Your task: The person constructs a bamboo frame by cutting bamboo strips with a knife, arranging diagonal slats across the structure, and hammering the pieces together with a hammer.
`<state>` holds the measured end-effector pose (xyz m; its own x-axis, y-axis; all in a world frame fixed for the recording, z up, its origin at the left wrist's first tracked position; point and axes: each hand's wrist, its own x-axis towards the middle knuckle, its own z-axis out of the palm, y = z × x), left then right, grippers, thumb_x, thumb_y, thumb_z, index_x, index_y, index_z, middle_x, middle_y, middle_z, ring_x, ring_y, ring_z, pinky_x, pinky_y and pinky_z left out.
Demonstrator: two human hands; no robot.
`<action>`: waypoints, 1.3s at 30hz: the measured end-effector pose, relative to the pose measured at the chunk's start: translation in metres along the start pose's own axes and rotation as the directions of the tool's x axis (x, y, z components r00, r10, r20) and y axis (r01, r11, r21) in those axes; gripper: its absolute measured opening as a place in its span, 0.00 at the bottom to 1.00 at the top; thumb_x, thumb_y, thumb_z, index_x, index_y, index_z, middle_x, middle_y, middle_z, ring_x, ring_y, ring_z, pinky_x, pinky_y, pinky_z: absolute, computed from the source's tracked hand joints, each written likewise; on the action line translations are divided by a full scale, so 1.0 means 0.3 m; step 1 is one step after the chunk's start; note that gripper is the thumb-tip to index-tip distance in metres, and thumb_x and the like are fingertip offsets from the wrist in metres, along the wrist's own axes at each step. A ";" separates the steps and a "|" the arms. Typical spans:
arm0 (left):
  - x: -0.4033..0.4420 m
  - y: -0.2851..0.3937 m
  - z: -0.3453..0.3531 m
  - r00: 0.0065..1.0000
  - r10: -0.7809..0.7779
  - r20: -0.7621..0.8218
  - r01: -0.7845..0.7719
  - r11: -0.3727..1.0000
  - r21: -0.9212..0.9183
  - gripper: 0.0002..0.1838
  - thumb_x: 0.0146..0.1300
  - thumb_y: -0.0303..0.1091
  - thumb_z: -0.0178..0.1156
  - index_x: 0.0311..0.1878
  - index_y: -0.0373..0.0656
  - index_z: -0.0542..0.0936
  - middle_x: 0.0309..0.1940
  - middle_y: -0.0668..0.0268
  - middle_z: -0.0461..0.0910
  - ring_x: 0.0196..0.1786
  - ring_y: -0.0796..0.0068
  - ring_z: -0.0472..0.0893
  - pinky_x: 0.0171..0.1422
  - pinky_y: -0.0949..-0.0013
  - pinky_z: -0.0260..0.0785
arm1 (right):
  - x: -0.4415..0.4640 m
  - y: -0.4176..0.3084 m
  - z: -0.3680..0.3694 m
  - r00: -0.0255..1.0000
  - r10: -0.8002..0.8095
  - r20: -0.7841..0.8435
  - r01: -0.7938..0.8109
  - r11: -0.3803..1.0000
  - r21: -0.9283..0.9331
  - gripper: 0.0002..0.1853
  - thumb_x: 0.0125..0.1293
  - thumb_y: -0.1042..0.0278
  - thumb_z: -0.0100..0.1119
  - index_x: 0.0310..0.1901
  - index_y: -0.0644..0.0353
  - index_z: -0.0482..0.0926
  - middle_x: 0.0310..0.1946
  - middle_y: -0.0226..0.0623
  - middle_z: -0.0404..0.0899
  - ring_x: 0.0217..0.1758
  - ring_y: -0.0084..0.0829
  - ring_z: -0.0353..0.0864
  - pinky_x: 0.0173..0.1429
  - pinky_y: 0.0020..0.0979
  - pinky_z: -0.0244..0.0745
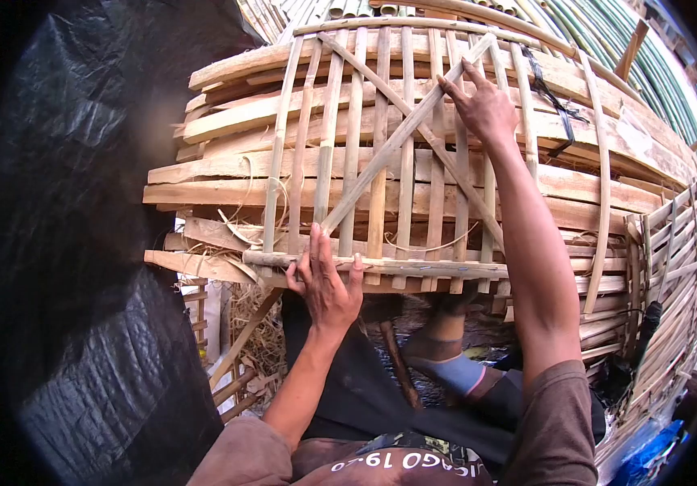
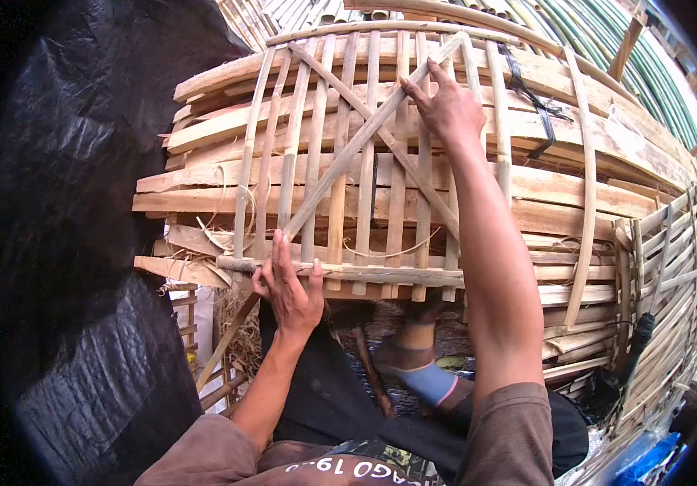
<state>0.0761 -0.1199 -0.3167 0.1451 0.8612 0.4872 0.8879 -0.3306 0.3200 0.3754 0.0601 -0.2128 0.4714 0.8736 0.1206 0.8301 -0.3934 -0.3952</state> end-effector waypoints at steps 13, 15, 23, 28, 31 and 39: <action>-0.011 -0.025 0.018 0.994 0.066 0.091 -0.080 0.983 0.166 0.38 0.73 0.58 0.42 0.73 0.34 0.58 0.74 0.54 0.58 0.68 0.57 0.61 0.72 0.46 0.38 | 0.018 0.001 0.002 0.999 -0.047 -0.017 0.047 0.999 -0.008 0.40 0.58 0.22 0.51 0.69 0.33 0.69 0.42 0.46 0.85 0.47 0.43 0.85 0.46 0.43 0.80; -0.010 -0.031 0.024 0.994 0.072 0.081 -0.085 0.983 0.161 0.38 0.73 0.58 0.42 0.73 0.34 0.59 0.74 0.54 0.58 0.67 0.57 0.62 0.72 0.47 0.39 | 0.019 -0.001 0.000 0.999 -0.042 -0.011 0.042 0.999 -0.025 0.39 0.59 0.22 0.51 0.68 0.33 0.69 0.45 0.46 0.85 0.50 0.43 0.84 0.50 0.44 0.79; -0.008 -0.046 0.023 0.992 0.113 0.062 -0.121 0.980 0.159 0.38 0.72 0.59 0.44 0.71 0.34 0.61 0.73 0.53 0.60 0.63 0.57 0.65 0.72 0.48 0.41 | 0.041 0.002 0.008 0.996 -0.078 -0.044 0.077 0.997 -0.016 0.36 0.62 0.26 0.50 0.68 0.35 0.70 0.49 0.47 0.83 0.52 0.44 0.83 0.52 0.45 0.79; -0.011 -0.050 0.028 0.995 0.090 0.052 -0.096 0.987 0.125 0.39 0.72 0.61 0.44 0.71 0.35 0.63 0.73 0.55 0.61 0.65 0.60 0.64 0.73 0.45 0.37 | 0.044 0.012 0.027 0.993 -0.086 -0.081 0.086 0.996 -0.002 0.35 0.64 0.27 0.49 0.67 0.36 0.71 0.50 0.48 0.83 0.51 0.45 0.84 0.52 0.47 0.79; -0.007 -0.042 0.025 0.995 0.085 0.055 -0.091 0.989 0.117 0.39 0.72 0.60 0.45 0.71 0.35 0.63 0.73 0.55 0.61 0.66 0.60 0.64 0.74 0.45 0.35 | 0.040 0.007 0.022 0.995 -0.069 -0.078 0.070 0.997 0.015 0.35 0.64 0.27 0.48 0.68 0.36 0.70 0.48 0.48 0.83 0.51 0.44 0.84 0.51 0.46 0.79; 0.056 -0.070 -0.028 0.997 0.076 -0.033 -0.072 0.993 0.097 0.29 0.68 0.52 0.55 0.62 0.38 0.75 0.65 0.60 0.72 0.64 0.61 0.68 0.74 0.46 0.37 | 0.020 0.012 0.018 0.997 -0.071 -0.028 0.070 0.996 -0.057 0.38 0.65 0.26 0.43 0.71 0.37 0.64 0.43 0.50 0.84 0.47 0.47 0.84 0.48 0.46 0.79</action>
<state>0.0562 -0.1018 -0.3082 0.1973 0.8203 0.5368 0.9132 -0.3529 0.2037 0.3797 0.0656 -0.2184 0.4192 0.8911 0.1738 0.8766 -0.3474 -0.3331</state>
